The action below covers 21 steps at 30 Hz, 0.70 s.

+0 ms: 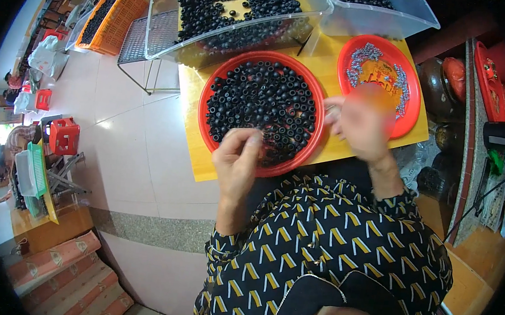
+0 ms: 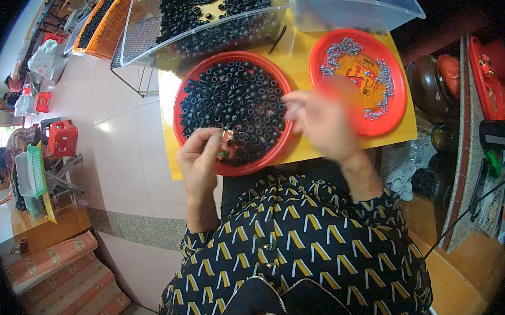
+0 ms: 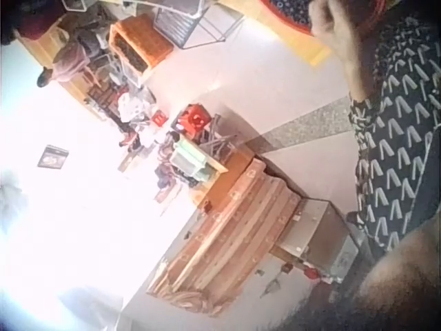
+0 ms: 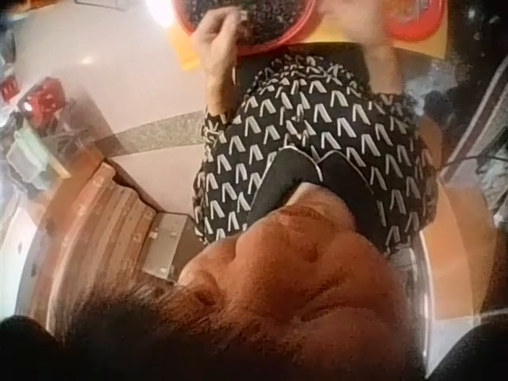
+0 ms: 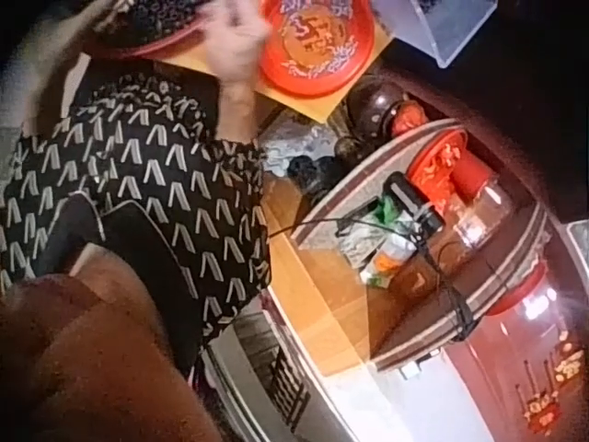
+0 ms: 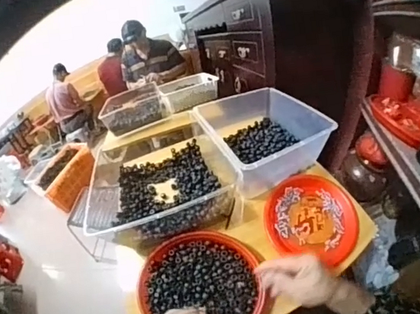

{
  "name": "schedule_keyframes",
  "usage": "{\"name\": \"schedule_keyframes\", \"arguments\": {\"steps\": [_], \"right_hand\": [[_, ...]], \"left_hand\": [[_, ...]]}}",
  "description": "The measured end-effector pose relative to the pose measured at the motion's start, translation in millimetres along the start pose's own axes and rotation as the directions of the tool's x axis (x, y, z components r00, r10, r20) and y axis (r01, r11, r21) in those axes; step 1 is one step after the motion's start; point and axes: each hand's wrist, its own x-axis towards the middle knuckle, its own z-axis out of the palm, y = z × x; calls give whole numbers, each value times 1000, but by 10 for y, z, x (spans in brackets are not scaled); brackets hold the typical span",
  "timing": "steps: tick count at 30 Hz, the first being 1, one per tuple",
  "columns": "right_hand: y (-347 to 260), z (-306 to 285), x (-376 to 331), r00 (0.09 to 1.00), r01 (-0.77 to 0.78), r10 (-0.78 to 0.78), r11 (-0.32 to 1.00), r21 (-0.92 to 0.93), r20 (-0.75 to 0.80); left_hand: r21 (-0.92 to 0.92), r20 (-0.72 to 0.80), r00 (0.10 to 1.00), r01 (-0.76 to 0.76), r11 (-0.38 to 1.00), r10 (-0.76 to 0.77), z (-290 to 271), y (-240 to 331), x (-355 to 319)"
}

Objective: Sorting and removing stems from small black berries.

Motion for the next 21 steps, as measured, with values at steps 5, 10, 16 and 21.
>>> {"name": "schedule_keyframes", "arguments": {"steps": [5,10,16,21], "right_hand": [[212,-769,97,857,-60,-208,868,-493,-471],[427,-1163,118,857,-156,-311,603,-782,-411],[429,-1081,127,848,-104,-318,685,-721,-424],[329,-879,62,865,-61,-326,686,-725,-381]], "left_hand": [[619,-115,921,-227,752,373,-560,-71,-44],[833,159,880,-363,417,448,-569,-35,-44],[844,300,880,-424,327,368,-275,-16,47],[883,274,905,-371,289,325,-259,-69,78]]}}
